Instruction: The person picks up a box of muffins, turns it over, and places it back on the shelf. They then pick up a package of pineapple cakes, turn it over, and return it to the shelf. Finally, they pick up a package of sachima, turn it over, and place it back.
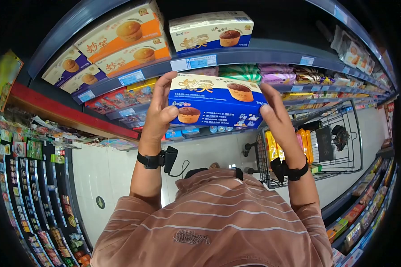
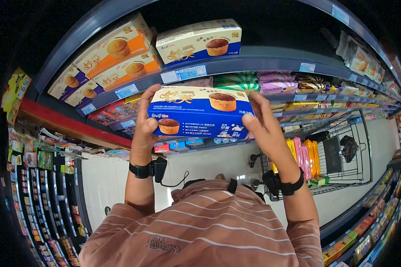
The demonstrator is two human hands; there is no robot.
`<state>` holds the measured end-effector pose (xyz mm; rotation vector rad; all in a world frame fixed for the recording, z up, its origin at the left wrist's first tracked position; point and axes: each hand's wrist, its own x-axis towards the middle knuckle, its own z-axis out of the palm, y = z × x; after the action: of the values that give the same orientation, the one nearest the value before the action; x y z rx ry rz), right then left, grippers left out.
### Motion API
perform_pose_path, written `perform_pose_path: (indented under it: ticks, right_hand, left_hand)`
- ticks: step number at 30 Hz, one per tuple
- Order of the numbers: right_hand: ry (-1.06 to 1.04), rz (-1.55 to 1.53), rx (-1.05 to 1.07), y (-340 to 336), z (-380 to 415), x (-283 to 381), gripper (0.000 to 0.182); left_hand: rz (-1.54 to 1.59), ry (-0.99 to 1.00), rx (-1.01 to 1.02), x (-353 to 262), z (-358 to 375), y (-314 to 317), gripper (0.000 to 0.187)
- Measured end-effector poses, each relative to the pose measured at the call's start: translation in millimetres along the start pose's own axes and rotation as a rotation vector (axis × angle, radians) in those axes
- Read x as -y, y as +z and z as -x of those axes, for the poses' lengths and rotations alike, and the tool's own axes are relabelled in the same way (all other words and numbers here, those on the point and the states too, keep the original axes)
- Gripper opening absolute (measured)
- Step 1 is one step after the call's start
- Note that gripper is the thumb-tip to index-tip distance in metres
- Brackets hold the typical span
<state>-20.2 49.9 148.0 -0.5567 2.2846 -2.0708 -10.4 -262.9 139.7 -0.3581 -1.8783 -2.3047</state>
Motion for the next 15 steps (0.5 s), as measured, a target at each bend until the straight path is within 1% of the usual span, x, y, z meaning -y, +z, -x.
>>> perform_pose_path:
  ticks: [1,4,5,8,11,12,13,14,15]
  right_hand:
    - [0.081,-0.013,0.026,-2,0,8,0.068]
    - [0.373,-0.487,0.101,-6,-6,-2,0.069]
    - [0.44,-0.562,0.149,-9,-7,3,0.064]
    - [0.394,-0.588,0.131,-11,-10,3,0.059]
    - [0.293,-0.602,0.023,-9,-11,2,0.056]
    - [0.303,-0.588,0.01,-12,-10,5,0.058]
    - [0.267,-0.569,-0.017,-15,-10,5,0.061]
    - [0.236,-0.55,-0.044,-17,-11,4,0.063]
    - [0.186,-0.51,-0.062,-19,-15,9,0.067]
  left_hand:
    - [0.007,0.009,0.006,-1,-1,3,0.101]
    - [0.018,0.035,0.025,-6,0,10,0.103]
    - [0.015,0.043,0.033,-6,1,11,0.104]
    - [-0.003,0.051,0.061,-9,1,13,0.108]
    - [-0.051,0.069,0.086,-6,-2,11,0.111]
    - [-0.073,0.088,0.096,-5,-6,9,0.112]
    - [-0.066,0.065,0.102,-5,-5,9,0.106]
    - [-0.18,0.068,0.059,-6,-4,9,0.093]
    - [-0.209,0.058,0.031,-9,-3,13,0.087]
